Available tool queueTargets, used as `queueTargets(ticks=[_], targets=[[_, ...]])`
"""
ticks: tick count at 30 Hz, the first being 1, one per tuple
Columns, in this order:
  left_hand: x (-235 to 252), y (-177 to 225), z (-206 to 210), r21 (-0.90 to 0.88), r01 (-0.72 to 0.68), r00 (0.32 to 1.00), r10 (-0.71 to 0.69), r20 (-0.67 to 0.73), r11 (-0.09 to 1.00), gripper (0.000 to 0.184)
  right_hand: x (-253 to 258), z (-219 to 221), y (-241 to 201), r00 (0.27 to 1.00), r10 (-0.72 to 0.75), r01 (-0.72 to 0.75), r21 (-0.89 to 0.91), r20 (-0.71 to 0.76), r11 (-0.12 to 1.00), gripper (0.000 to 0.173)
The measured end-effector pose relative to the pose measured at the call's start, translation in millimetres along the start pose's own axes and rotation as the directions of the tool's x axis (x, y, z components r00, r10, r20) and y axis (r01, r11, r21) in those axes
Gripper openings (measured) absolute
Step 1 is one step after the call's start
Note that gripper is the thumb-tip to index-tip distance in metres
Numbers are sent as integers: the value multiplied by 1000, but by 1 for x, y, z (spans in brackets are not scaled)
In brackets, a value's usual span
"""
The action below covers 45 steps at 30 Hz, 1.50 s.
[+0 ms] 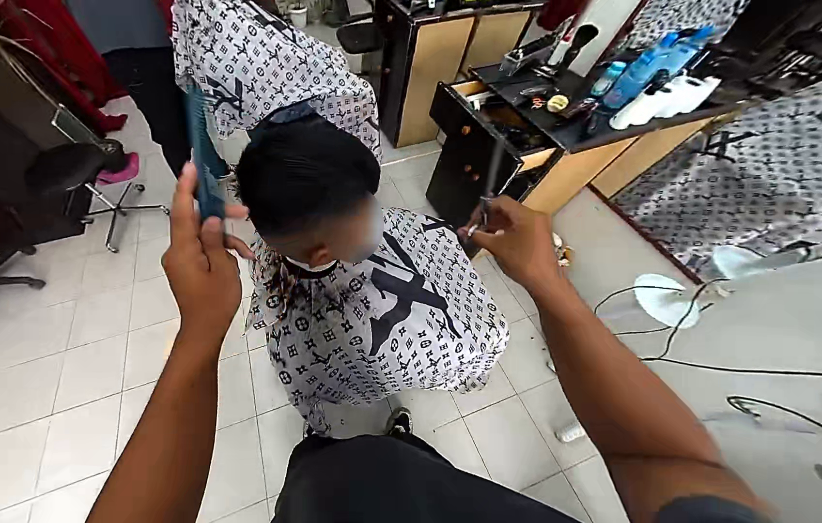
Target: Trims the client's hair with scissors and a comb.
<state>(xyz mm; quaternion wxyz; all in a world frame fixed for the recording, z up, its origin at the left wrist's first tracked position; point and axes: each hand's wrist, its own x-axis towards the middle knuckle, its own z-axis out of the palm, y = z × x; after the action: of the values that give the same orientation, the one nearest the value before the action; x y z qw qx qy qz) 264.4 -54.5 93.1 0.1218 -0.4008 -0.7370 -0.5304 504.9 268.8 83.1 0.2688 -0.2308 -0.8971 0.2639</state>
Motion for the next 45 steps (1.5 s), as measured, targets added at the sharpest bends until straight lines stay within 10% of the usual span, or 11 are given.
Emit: queueTargets(ticks=[5,11,31,45], targets=[[23,19,21,228,-116,992,125,-26,967,38,52,1,-33,957,-281,289,-367,76,884,21],[26,36,72,552,-299,939,344,25,778,93,90,-1,-61,739,-629,628,-589,244,509,10],[25,23,68,669,-171,954,292,-72,723,100,109,-5,-114,546,-716,764,-610,434,213,17],[18,12,51,649,-128,959,262,-113,750,106,98,-6,-146,558,-656,765,-622,508,168,18]])
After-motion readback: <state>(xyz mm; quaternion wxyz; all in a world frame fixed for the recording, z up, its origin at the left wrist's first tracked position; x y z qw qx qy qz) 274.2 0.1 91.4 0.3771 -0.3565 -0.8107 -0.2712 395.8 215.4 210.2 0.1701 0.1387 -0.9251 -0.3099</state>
